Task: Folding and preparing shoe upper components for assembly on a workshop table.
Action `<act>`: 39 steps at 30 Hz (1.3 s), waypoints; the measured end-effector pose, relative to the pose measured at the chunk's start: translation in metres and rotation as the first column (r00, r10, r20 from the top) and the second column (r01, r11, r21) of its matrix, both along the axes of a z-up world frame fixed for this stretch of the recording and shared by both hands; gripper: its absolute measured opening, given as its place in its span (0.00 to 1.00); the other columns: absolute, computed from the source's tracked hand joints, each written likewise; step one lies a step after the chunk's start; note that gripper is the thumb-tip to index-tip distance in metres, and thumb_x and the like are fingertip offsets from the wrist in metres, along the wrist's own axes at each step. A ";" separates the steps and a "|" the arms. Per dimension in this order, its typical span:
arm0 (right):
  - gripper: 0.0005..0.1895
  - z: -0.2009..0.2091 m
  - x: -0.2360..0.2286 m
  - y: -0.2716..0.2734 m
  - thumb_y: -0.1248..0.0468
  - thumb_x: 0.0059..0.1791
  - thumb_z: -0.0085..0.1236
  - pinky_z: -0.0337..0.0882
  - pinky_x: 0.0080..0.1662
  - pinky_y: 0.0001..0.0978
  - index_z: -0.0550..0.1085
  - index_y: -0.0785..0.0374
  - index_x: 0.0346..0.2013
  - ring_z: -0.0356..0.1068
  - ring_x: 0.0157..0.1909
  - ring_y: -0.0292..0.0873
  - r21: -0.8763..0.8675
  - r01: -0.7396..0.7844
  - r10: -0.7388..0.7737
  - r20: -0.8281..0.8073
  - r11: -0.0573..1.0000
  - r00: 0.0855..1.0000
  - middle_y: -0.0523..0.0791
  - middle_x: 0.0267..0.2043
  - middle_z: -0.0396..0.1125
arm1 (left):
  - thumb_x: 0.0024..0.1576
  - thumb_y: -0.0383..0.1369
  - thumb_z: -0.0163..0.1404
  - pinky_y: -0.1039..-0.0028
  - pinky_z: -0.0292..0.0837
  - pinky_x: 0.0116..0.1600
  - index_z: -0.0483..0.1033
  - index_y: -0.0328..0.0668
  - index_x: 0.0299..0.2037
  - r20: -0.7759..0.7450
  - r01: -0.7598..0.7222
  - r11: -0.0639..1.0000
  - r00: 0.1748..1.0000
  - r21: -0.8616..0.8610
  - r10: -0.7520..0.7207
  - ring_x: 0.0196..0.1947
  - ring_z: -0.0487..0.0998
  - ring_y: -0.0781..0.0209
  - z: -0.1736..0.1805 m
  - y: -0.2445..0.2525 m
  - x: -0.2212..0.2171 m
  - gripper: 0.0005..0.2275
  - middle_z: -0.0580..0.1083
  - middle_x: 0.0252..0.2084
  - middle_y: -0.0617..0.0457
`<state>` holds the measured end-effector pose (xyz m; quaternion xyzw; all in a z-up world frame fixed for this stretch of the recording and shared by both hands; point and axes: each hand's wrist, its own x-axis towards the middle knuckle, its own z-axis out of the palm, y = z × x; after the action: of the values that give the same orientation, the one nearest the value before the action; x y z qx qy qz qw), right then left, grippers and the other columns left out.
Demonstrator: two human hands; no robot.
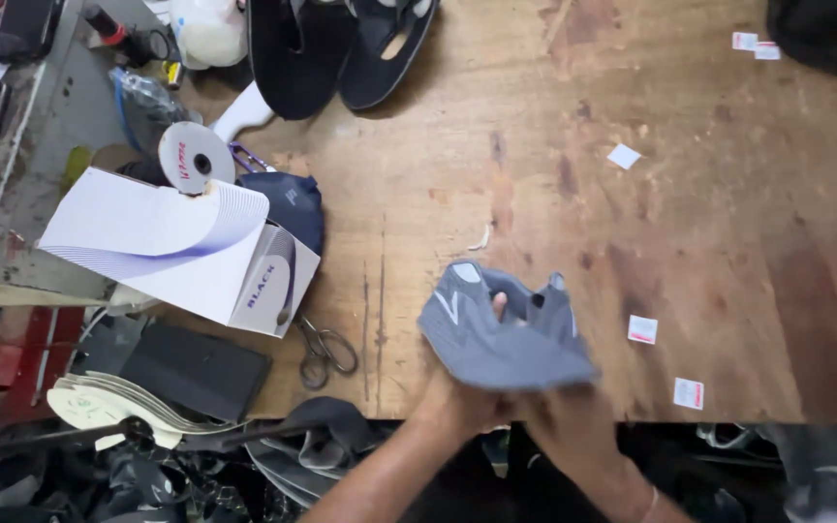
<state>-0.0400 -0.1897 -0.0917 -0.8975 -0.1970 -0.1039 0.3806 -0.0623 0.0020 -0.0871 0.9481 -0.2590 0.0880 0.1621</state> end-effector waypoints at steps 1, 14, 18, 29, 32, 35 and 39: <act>0.29 0.017 0.008 0.008 0.58 0.46 0.56 0.66 0.59 0.53 0.68 0.65 0.61 0.65 0.63 0.62 -0.187 -0.125 0.156 0.159 0.974 0.975 0.55 0.65 0.62 | 0.44 0.46 0.57 0.39 0.38 0.77 0.67 0.48 0.66 -0.047 -0.008 0.999 0.999 -0.052 0.006 0.77 0.49 0.33 0.003 0.001 -0.002 0.36 0.59 0.73 0.44; 0.39 0.040 0.057 0.048 0.50 0.41 0.62 0.65 0.60 0.62 0.66 0.63 0.63 0.65 0.62 0.58 -0.387 -0.439 0.568 0.339 0.811 0.750 0.54 0.65 0.63 | 0.51 0.48 0.53 0.37 0.39 0.74 0.59 0.56 0.72 0.299 -0.312 0.950 0.908 0.013 0.294 0.74 0.54 0.36 0.016 0.013 0.006 0.35 0.57 0.76 0.50; 0.44 0.025 0.045 0.005 0.43 0.38 0.66 0.66 0.60 0.58 0.67 0.61 0.63 0.65 0.64 0.56 -0.263 -0.454 0.520 0.310 0.851 0.796 0.52 0.64 0.64 | 0.52 0.46 0.52 0.41 0.44 0.73 0.60 0.52 0.73 0.273 -0.250 0.968 0.931 -0.007 0.243 0.74 0.58 0.42 0.011 0.009 -0.002 0.35 0.59 0.76 0.52; 0.15 -0.012 0.098 -0.014 0.63 0.52 0.61 0.68 0.47 0.43 0.73 0.70 0.48 0.68 0.44 0.49 0.550 0.090 -0.093 -0.024 0.830 0.995 0.49 0.42 0.71 | 0.56 0.52 0.52 0.53 0.58 0.66 0.65 0.26 0.65 0.123 -0.552 0.831 0.832 0.075 0.541 0.63 0.67 0.38 0.002 -0.033 0.074 0.36 0.68 0.64 0.33; 0.14 -0.011 0.060 -0.012 0.62 0.59 0.58 0.67 0.53 0.41 0.70 0.73 0.50 0.66 0.48 0.46 0.804 0.306 -0.198 -0.237 0.510 0.951 0.50 0.46 0.66 | 0.52 0.58 0.51 0.54 0.57 0.66 0.66 0.25 0.61 -0.270 -0.569 0.812 0.768 0.128 0.581 0.62 0.68 0.41 0.057 -0.041 0.078 0.39 0.68 0.61 0.32; 0.16 0.032 0.045 -0.002 0.63 0.56 0.55 0.67 0.58 0.41 0.70 0.68 0.56 0.67 0.55 0.49 0.614 0.070 -0.233 0.190 0.786 0.954 0.51 0.54 0.65 | 0.57 0.50 0.47 0.55 0.60 0.68 0.71 0.32 0.58 -0.221 -0.549 0.825 0.796 0.130 0.564 0.62 0.71 0.42 -0.031 -0.029 0.098 0.28 0.72 0.59 0.36; 0.25 0.018 0.055 -0.008 0.60 0.41 0.55 0.69 0.51 0.47 0.78 0.62 0.52 0.67 0.53 0.57 -0.237 -0.289 0.359 0.348 0.928 0.866 0.56 0.53 0.69 | 0.59 0.44 0.45 0.54 0.64 0.63 0.75 0.36 0.54 -0.158 -0.398 0.916 0.903 0.039 0.399 0.58 0.74 0.40 -0.021 -0.021 0.076 0.21 0.75 0.55 0.37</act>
<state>0.0147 -0.1980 -0.0733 -0.8436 -0.4245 -0.1945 0.2652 0.0139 -0.0188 -0.1077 0.9854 -0.0458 0.0408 0.1588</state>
